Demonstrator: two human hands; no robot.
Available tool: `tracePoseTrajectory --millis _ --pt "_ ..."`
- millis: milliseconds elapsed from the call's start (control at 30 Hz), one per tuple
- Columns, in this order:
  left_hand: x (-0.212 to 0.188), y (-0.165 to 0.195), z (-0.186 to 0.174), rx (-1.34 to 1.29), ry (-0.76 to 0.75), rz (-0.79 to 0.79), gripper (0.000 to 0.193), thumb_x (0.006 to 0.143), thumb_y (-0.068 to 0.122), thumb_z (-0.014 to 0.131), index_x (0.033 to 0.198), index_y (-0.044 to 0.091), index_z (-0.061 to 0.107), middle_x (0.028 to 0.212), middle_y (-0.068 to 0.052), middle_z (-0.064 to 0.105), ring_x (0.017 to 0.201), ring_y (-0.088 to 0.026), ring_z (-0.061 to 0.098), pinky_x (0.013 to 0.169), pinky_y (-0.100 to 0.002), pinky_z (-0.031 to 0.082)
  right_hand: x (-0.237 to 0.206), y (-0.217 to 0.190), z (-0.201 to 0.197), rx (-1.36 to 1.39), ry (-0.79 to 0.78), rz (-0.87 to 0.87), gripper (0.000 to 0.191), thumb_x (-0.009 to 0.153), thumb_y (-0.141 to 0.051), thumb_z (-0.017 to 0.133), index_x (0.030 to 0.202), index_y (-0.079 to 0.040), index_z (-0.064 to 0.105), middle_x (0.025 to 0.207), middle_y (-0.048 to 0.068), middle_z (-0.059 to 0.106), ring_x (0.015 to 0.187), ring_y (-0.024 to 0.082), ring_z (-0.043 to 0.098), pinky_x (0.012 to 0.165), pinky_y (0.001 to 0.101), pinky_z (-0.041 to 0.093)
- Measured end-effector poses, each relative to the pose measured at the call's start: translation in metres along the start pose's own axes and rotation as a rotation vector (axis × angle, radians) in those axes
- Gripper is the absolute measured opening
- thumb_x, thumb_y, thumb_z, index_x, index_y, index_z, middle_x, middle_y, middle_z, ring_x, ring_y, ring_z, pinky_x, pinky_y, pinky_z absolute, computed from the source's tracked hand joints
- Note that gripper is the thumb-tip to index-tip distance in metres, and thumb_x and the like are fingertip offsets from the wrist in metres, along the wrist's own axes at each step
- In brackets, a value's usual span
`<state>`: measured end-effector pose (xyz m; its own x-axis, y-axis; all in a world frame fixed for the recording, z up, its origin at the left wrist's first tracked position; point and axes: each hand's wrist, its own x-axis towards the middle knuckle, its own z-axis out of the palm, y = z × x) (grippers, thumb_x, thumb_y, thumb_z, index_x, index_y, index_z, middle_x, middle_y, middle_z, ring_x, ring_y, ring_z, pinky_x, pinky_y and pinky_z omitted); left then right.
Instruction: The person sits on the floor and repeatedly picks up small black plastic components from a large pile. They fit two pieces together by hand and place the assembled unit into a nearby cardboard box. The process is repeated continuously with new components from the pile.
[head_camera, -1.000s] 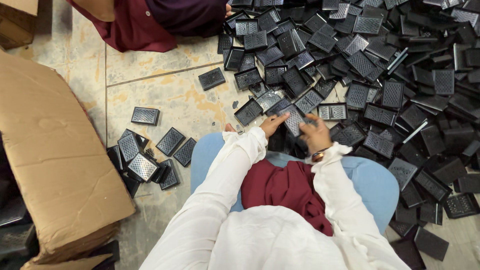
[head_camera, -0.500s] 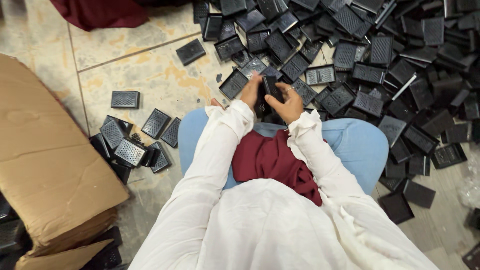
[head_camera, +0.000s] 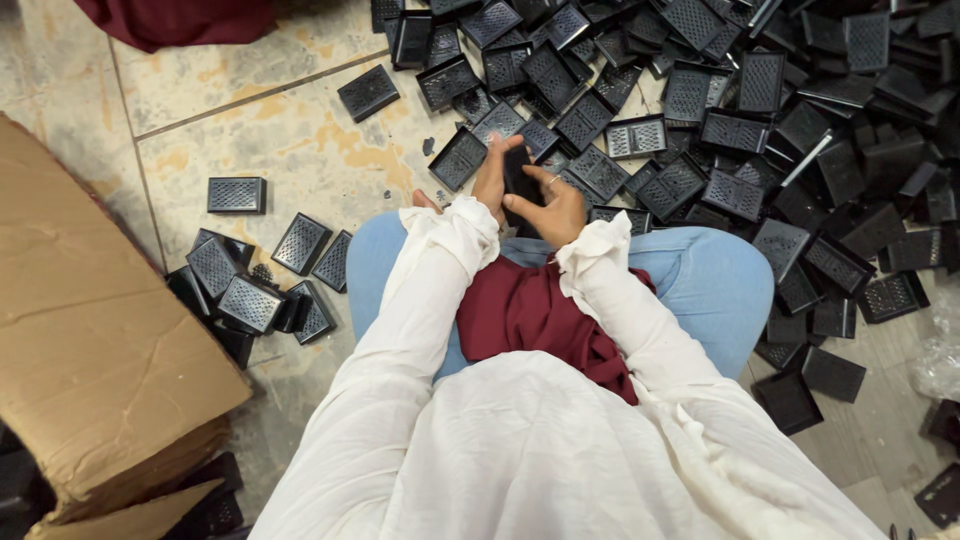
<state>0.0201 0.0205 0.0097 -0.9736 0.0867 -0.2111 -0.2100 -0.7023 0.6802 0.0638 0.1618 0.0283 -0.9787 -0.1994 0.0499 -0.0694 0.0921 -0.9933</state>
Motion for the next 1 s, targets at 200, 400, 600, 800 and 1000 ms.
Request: tracePoseTrajectory --millis 200,400,600,800,1000 --pt "0.005 -0.004 -0.005 -0.072 -0.073 0.094 0.039 0.100 0.009 0.069 0.135 0.000 0.055 0.113 -0.014 0.068 0.103 -0.022 0.067 0.091 -0.037 0.057 -0.003 0.013 0.003 -0.153 0.035 -0.183 0.054 0.095 -0.015 0.079 0.140 0.006 0.060 0.135 0.019 0.066 0.121 0.021 0.065 0.100 0.0322 0.053" --pt "0.000 0.019 -0.010 -0.234 -0.140 0.025 0.037 0.098 0.011 0.061 0.134 0.004 0.053 0.118 -0.014 0.069 0.105 -0.023 0.069 0.088 -0.040 0.060 0.004 0.013 -0.024 0.632 -0.069 0.401 0.035 0.097 -0.013 0.066 0.129 0.000 0.060 0.115 0.010 0.072 0.100 0.019 0.073 0.091 0.0371 0.062" --pt "-0.006 0.017 -0.008 0.273 0.007 0.102 0.042 0.103 0.032 0.072 0.124 -0.004 0.063 0.108 -0.017 0.072 0.096 -0.029 0.070 0.085 -0.042 0.058 0.002 0.009 -0.026 0.631 -0.008 0.381 0.036 0.095 -0.012 0.072 0.126 0.003 0.063 0.112 0.010 0.072 0.097 0.019 0.073 0.088 0.0350 0.061" --pt "-0.070 0.131 -0.121 0.794 0.351 0.612 0.057 0.095 0.034 0.084 0.136 0.004 0.056 0.122 -0.011 0.069 0.106 -0.020 0.067 0.095 -0.036 0.056 0.052 0.013 -0.041 -0.388 -0.068 -0.012 0.026 0.099 -0.021 0.077 0.119 -0.005 0.075 0.111 0.012 0.075 0.099 0.028 0.072 0.088 0.0398 0.059" --pt "-0.211 0.212 -0.269 1.340 0.938 0.239 0.067 0.091 0.036 0.088 0.131 -0.008 0.058 0.119 -0.022 0.071 0.103 -0.032 0.070 0.090 -0.042 0.055 0.101 0.027 -0.065 -1.078 0.151 -0.166 0.039 0.077 -0.014 0.081 0.114 -0.004 0.075 0.121 0.017 0.064 0.115 0.038 0.057 0.098 0.0522 0.043"
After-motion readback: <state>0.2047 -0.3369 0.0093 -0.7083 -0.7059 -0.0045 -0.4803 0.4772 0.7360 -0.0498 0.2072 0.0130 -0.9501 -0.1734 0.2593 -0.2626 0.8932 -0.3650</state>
